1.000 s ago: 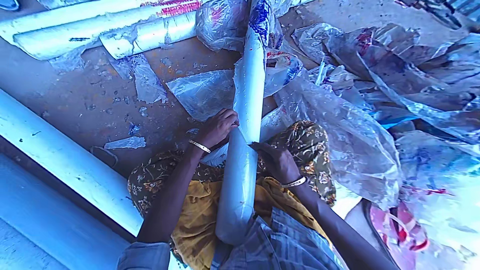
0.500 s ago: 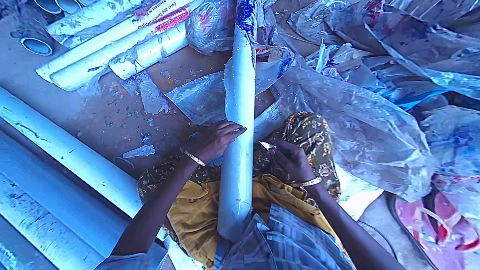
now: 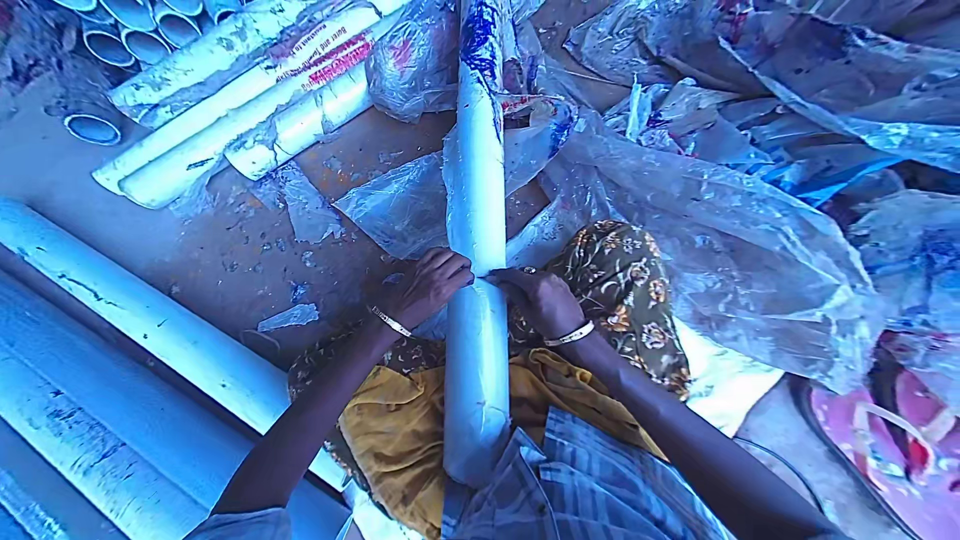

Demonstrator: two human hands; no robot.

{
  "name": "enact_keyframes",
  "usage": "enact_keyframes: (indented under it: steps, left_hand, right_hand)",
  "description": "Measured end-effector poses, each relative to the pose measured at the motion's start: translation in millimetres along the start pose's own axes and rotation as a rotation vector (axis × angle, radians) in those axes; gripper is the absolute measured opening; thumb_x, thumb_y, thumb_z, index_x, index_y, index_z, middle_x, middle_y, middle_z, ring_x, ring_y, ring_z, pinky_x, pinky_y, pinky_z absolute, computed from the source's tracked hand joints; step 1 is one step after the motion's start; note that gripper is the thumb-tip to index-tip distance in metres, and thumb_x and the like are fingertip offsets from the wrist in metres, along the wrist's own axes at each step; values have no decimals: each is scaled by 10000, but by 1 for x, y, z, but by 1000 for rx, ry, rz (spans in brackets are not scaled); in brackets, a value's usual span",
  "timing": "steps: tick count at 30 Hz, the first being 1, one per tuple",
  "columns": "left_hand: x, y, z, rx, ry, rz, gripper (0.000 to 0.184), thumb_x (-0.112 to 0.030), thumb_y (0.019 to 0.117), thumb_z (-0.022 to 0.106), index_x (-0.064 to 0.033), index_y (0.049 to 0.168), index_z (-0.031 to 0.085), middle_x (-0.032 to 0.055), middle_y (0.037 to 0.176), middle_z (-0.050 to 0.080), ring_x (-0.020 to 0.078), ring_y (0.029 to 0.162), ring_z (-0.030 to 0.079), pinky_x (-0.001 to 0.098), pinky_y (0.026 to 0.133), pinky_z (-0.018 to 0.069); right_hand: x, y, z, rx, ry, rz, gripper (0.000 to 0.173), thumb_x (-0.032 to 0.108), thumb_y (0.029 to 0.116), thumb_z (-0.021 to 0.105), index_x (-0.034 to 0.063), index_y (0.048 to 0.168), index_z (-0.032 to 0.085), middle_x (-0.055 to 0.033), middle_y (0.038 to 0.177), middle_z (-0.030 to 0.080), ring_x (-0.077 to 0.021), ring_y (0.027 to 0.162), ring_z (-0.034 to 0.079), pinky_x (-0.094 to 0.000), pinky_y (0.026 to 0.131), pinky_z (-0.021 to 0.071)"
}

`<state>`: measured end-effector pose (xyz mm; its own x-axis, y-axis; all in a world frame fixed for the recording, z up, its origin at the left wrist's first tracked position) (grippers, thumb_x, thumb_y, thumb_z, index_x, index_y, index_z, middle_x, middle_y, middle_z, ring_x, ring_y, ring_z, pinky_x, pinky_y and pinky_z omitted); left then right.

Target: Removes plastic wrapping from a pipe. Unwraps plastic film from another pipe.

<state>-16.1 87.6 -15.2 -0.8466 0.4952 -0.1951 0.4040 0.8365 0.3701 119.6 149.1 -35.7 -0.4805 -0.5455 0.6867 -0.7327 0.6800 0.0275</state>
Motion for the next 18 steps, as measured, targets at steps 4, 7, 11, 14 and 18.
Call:
enact_keyframes:
  steps: [4,7,11,14,18]
  left_hand:
    - [2,-6,-1,-79,-29,-30,142,-59,961,622,-14,883,731,145,995,724,300,988,707,424,975,526]
    - [4,-11,-2,-113,-53,-44,135,-52,957,626,-13,882,732,147,996,722,302,992,703,427,982,515]
    - [6,-15,-4,-106,-79,-81,124,-56,947,638,-13,893,741,150,1032,733,317,1027,705,441,1011,507]
    - [9,-20,-3,-169,-117,-98,137,-56,947,638,-7,874,744,154,1017,738,310,1019,708,427,1024,499]
    - [12,-26,0,-171,-145,-119,146,-69,963,621,-11,898,738,145,1043,733,288,1042,701,412,1046,486]
  right_hand:
    - [10,4,5,73,-100,-67,271,155,1043,553,62,1203,750,-226,923,735,-431,830,724,-589,737,559]
    - [13,-9,5,100,-75,-68,276,144,1041,547,47,1206,746,-237,921,739,-448,830,722,-597,753,554]
    - [17,-34,8,126,-50,-60,290,147,1036,539,65,1220,748,-239,928,742,-459,838,724,-602,754,557]
    - [18,-38,3,169,-6,-64,282,142,1031,539,51,1198,747,-220,952,749,-433,852,727,-600,766,554]
    - [20,-10,-1,87,-125,-90,234,137,1025,579,66,1151,763,-204,858,730,-415,759,717,-574,668,553]
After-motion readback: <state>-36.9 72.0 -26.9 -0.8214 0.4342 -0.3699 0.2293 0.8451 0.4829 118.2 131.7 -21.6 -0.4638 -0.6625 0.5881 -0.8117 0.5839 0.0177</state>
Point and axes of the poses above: each hand's wrist, its own y-axis towards the middle knuckle, its own z-axis out of the palm, x = y × z, the point moved 8 cm from there along y, towards the middle knuckle
